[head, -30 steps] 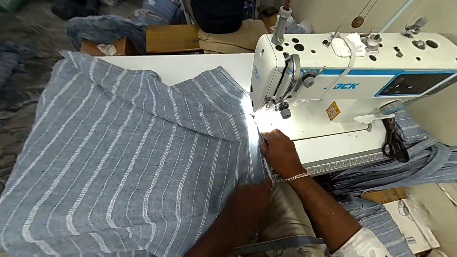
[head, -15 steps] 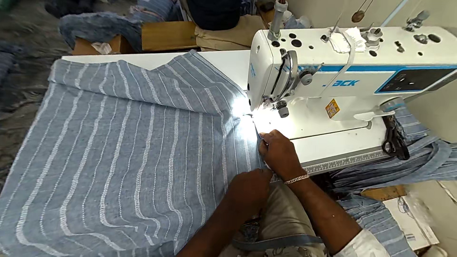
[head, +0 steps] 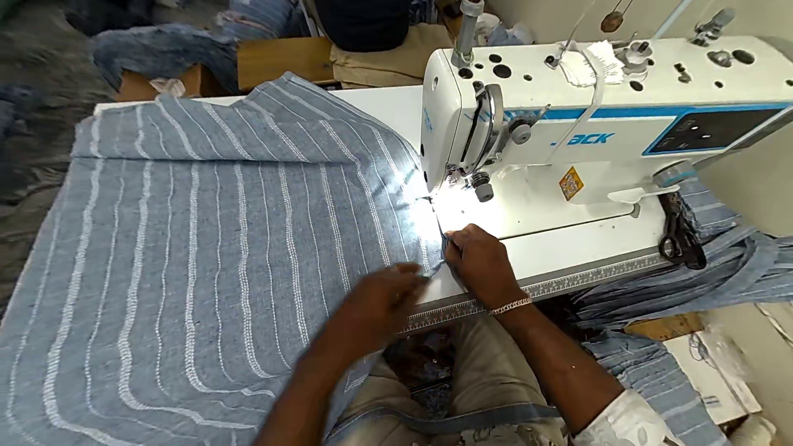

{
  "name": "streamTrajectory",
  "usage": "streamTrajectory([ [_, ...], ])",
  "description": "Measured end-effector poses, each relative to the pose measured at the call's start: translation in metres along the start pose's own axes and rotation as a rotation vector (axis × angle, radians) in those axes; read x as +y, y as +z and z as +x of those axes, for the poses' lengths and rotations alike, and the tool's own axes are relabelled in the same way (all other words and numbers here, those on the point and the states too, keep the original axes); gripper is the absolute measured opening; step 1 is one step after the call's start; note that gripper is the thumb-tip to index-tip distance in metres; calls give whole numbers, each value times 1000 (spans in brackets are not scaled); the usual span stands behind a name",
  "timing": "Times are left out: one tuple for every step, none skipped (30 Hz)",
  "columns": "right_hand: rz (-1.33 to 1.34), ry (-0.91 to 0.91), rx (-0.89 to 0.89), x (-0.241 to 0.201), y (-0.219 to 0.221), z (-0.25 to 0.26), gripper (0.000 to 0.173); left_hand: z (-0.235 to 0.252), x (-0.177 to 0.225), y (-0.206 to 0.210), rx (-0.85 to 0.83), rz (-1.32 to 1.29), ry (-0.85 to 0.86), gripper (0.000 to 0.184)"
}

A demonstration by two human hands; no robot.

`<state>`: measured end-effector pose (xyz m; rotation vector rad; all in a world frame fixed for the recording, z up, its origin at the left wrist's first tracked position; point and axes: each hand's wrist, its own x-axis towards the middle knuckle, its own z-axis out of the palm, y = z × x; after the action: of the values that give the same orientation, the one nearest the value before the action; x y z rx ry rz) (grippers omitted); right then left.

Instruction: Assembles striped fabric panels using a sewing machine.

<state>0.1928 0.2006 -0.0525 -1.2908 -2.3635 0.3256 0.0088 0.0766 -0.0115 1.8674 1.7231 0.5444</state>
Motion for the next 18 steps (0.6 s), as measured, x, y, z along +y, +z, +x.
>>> streamTrajectory([
  [4, -13, 13, 2, 1, 1, 23, -14, -14, -23, 82, 24, -94, 30],
  [7, -25, 20, 4, 3, 3, 23, -27, -31, -45, 177, 68, -217, 35],
  [8, -38, 24, 6, 4, 6, 24, -39, -52, -63, 253, 122, -357, 44],
  [8, -53, 27, 8, 5, 10, 24, -48, -76, -77, 297, 169, -499, 57],
  [11, -63, 22, 8, 6, 14, 25, -54, -101, -85, 306, 203, -622, 72],
  [11, -64, 4, 8, 6, 19, 26, -54, -120, -90, 300, 211, -715, 84],
  [5, -60, -27, 9, 5, 24, 27, -50, -137, -92, 297, 214, -762, 91],
  [1, -55, -62, 9, 3, 27, 28, -43, -151, -95, 317, 233, -749, 93],
  [2, -50, -89, 9, 2, 29, 28, -36, -168, -101, 391, 259, -702, 89],
  [8, -49, -101, 9, 1, 30, 28, -27, -182, -108, 481, 280, -640, 81],
  [15, -50, -105, 10, 1, 32, 28, -15, -186, -115, 550, 290, -591, 72],
  [22, -52, -109, 11, 0, 33, 28, -1, -172, -116, 573, 286, -546, 64],
  [35, -51, -112, 12, 0, 33, 29, 13, -140, -108, 559, 269, -479, 55],
  [55, -50, -108, 15, 1, 32, 29, 23, -93, -85, 498, 231, -395, 47],
  [78, -50, -101, 18, 2, 32, 29, 26, -39, -49, 378, 175, -280, 39],
  [102, -54, -96, 22, 2, 34, 29, 21, 10, 1, 206, 102, -111, 30],
  [125, -59, -95, 25, 3, 35, 29, 10, 52, 62, -12, 31, 70, 26],
  [147, -79, -71, 28, 5, 35, 29, -4, 87, 124, -237, 7, 210, 27],
])
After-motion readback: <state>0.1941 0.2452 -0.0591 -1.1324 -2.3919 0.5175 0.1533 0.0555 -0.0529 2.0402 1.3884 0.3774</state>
